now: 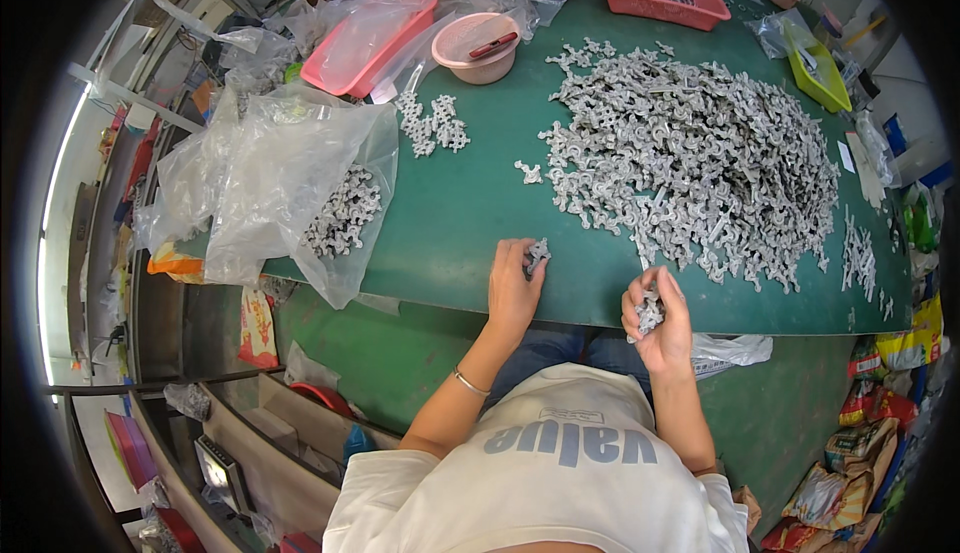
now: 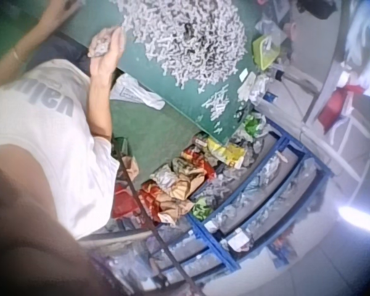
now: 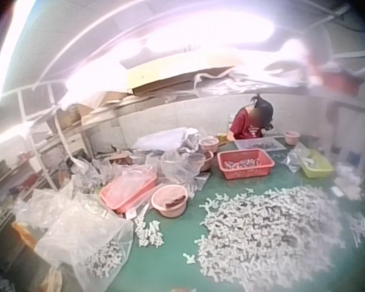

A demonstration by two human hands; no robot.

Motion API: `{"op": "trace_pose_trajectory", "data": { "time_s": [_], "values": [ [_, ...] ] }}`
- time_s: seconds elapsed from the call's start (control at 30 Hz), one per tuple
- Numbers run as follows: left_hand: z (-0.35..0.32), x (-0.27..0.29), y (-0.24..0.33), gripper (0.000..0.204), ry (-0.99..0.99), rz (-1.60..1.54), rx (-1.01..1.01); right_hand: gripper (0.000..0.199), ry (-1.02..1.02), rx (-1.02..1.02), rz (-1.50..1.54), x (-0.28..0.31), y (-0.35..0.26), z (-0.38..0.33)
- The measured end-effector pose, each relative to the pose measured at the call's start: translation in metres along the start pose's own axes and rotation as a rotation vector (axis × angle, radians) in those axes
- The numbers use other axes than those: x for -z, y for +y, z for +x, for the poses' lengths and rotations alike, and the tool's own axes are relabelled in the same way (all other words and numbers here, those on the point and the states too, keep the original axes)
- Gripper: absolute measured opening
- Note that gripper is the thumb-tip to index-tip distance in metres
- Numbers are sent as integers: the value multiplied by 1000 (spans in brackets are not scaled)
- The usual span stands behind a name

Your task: The person picks up small, grey, cross-shaped objects from a large pile on a green workbench, looks at them by hand, and sorts them into separate groups on the table.

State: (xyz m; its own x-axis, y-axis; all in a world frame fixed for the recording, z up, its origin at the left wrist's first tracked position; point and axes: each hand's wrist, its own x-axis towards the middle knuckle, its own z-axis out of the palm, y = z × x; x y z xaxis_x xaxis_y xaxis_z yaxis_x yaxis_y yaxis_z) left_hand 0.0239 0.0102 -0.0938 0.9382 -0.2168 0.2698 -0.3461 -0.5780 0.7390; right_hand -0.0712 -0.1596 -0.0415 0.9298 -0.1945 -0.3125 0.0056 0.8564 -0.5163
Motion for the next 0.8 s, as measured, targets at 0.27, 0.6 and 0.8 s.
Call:
{"op": "trace_pose_trajectory", "data": {
  "time_s": [0.27,0.6,0.8],
  "values": [
    [-4,47,89,36,-248,-505,-86,23,-62,122,-538,-24,-2,-13],
    [-10,69,116,45,-413,-683,-61,13,-179,370,-706,-38,-17,-36],
    [-17,71,117,30,-583,-1040,222,6,-143,387,-590,-42,-20,-39]
  ]
}}
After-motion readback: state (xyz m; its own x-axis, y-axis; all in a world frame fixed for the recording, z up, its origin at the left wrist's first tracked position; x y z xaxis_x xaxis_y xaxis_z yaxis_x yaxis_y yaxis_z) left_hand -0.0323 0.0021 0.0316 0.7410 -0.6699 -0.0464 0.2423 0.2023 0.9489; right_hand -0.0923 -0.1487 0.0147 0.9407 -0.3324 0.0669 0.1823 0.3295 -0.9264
